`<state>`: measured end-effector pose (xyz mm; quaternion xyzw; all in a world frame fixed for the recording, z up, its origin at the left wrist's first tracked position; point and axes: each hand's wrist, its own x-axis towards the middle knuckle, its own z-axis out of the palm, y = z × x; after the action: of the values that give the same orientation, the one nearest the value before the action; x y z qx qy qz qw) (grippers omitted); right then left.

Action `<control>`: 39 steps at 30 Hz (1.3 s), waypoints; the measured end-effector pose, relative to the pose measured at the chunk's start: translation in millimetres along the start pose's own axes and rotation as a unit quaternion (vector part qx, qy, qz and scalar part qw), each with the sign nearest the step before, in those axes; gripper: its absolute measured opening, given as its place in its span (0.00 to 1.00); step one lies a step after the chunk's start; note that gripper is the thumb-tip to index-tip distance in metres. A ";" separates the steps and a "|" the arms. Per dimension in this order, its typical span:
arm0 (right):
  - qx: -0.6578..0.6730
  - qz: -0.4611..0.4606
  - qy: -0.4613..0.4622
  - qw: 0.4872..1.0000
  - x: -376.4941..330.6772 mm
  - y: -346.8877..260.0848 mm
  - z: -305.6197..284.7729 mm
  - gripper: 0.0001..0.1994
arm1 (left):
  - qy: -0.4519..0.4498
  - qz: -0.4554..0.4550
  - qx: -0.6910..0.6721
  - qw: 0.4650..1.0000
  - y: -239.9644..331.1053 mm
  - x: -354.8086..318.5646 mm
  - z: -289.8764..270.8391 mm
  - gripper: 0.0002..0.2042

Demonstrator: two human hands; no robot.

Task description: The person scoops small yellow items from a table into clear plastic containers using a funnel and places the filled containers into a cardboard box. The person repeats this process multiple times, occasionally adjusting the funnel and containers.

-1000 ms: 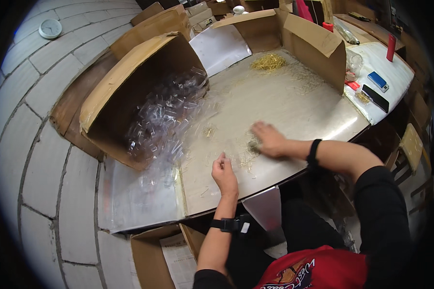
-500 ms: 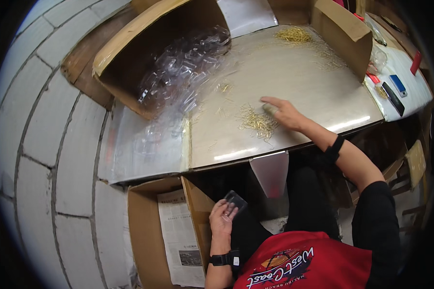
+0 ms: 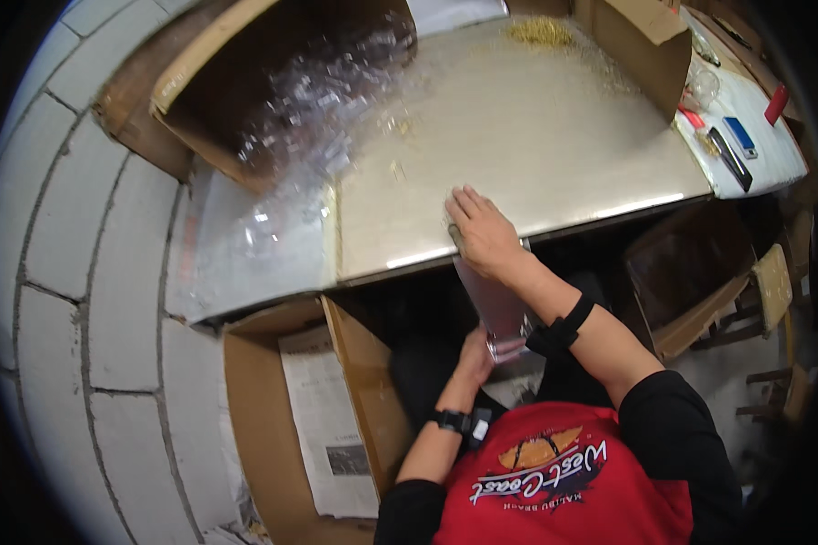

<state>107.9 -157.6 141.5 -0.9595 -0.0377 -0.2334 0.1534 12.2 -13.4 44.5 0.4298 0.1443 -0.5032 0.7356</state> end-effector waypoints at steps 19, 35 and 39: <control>0.165 -0.015 -0.147 0.975 -129.2 -1.4 -102.6 0.22 | -0.051 0.073 0.015 0.996 -22.8 0.7 -12.4 0.27; 0.238 -0.026 -0.269 0.933 -178.8 -17.6 -33.1 0.17 | -0.022 0.082 -0.014 0.996 -45.9 9.4 -38.2 0.17; 0.225 -0.088 -0.254 0.937 -134.5 -25.7 -61.4 0.14 | -0.021 0.082 0.000 0.996 -51.9 15.0 -61.9 0.14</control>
<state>-42.1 -152.4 138.7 -0.9202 -0.2111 0.0202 0.3290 -12.2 19.0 -26.9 0.4294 0.0928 -0.4503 0.7773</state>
